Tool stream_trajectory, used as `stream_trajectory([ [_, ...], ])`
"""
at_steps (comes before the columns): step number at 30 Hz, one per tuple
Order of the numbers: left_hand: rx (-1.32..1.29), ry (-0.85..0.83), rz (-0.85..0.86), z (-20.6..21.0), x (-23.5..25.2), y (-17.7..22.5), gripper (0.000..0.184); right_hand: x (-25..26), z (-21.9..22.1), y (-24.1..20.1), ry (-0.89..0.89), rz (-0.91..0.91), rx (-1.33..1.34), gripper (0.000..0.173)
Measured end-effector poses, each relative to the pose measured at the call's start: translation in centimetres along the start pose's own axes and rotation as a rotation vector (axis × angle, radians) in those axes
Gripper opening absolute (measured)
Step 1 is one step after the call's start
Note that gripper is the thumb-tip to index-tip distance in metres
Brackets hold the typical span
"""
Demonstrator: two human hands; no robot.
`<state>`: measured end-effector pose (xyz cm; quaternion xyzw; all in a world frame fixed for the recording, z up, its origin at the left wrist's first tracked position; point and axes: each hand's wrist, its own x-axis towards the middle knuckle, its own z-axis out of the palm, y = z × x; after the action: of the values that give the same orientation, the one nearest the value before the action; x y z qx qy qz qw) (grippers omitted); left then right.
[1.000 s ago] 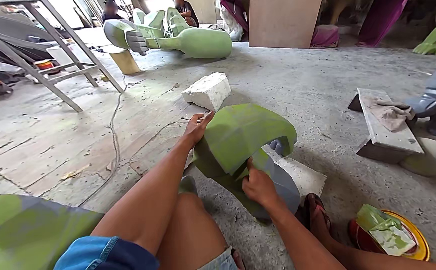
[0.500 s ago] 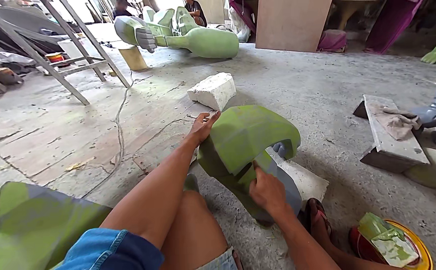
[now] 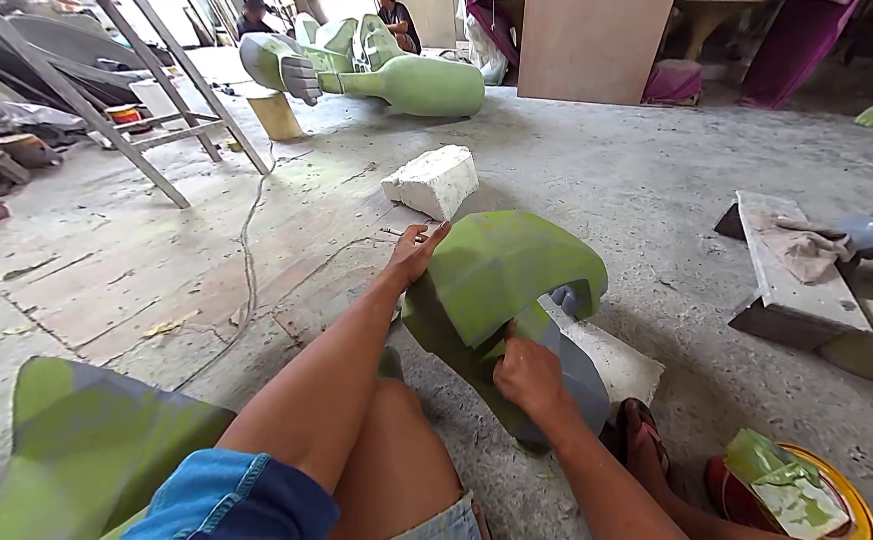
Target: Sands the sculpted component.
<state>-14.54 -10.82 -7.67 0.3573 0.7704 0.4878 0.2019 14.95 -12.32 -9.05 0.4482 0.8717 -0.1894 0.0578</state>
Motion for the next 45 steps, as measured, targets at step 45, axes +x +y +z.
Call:
stream_trajectory([
  [45, 0.021, 0.001, 0.003, 0.0, 0.1, -0.1, 0.094, -1.0, 1.3, -2.0, -0.080, -0.039, -0.048, 0.074],
])
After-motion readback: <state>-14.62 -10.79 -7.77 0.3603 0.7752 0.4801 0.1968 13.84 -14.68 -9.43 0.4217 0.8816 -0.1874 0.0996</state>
